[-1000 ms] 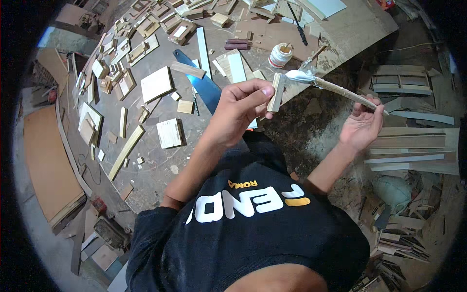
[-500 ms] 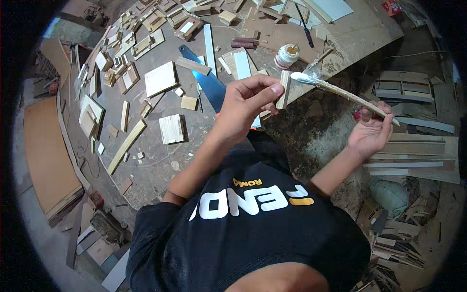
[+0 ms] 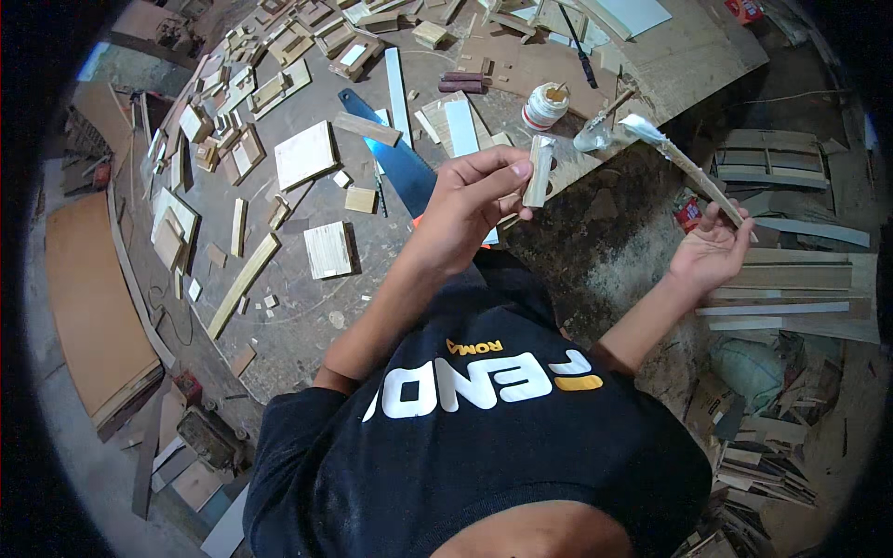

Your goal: Applying glue to small wood blocks and assembling them, then sawing a piece of wood.

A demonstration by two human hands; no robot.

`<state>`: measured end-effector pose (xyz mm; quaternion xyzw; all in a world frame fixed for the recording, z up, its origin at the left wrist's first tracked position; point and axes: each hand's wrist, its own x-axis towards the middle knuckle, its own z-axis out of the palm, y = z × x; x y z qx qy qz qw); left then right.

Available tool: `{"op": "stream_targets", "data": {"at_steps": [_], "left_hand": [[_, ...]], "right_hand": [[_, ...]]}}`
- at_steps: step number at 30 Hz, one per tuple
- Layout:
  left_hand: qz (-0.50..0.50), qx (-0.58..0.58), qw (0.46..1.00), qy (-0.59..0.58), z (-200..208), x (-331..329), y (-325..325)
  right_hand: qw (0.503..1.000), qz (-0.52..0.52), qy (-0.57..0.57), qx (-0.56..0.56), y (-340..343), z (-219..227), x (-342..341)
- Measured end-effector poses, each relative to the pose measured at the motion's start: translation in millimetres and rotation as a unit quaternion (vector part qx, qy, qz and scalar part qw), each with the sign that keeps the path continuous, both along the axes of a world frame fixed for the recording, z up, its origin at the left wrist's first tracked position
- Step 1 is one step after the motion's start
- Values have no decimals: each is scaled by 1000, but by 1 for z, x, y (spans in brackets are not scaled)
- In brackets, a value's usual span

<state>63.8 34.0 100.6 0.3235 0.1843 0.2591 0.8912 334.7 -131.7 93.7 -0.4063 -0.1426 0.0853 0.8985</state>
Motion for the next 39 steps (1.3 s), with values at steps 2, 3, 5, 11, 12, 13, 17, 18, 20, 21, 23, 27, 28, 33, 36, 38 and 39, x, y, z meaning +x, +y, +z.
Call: {"op": "stream_targets", "data": {"at_steps": [2,3,5,11,12,13,17,18,20,21,23,27,28,33,36,38,39], "left_hand": [[-13,-23,1000,-11,0,0,1],[-17,-23,1000,-12,0,0,1],[-14,-33,999,0,1,-1,2],[-3,-26,999,20,-2,-6,1],[3,-23,1000,16,-5,-8,2],[9,-20,1000,14,-10,-11,4],[12,-39,999,17,-29,-17,8],[24,-40,998,34,-32,-18,8],[25,-46,998,33,-34,-23,8],[22,-50,998,30,-35,-23,8],[29,-56,998,23,-36,-23,6],[37,-62,997,27,-32,-26,6],[40,-63,997,24,-33,-26,6],[59,-52,994,71,-40,-27,4],[59,-55,992,92,-56,-35,0],[66,-66,991,100,-53,-42,-5],[70,-67,990,99,-55,-46,-7]], "right_hand": [[999,-22,27,-11,-2,-20,16],[997,-45,55,-23,-4,-29,23],[996,-74,55,-17,-5,-52,38],[970,-169,-20,-175,1,-116,71],[963,-182,-44,-194,8,-119,70],[958,-184,-57,-212,14,-119,68],[929,-191,-139,-283,22,-124,72],[916,-189,-165,-313,26,-125,73],[914,-180,-179,-317,37,-130,73],[911,-176,-193,-320,42,-132,75],[915,-165,-212,-301,51,-150,83],[887,-137,-253,-362,71,-156,82],[860,-125,-282,-407,74,-155,81],[706,-109,-490,-500,83,-170,88],[773,-69,-379,-504,82,-186,88],[830,-56,-252,-494,83,-164,64],[758,-161,-334,-536,78,-159,61]]}}
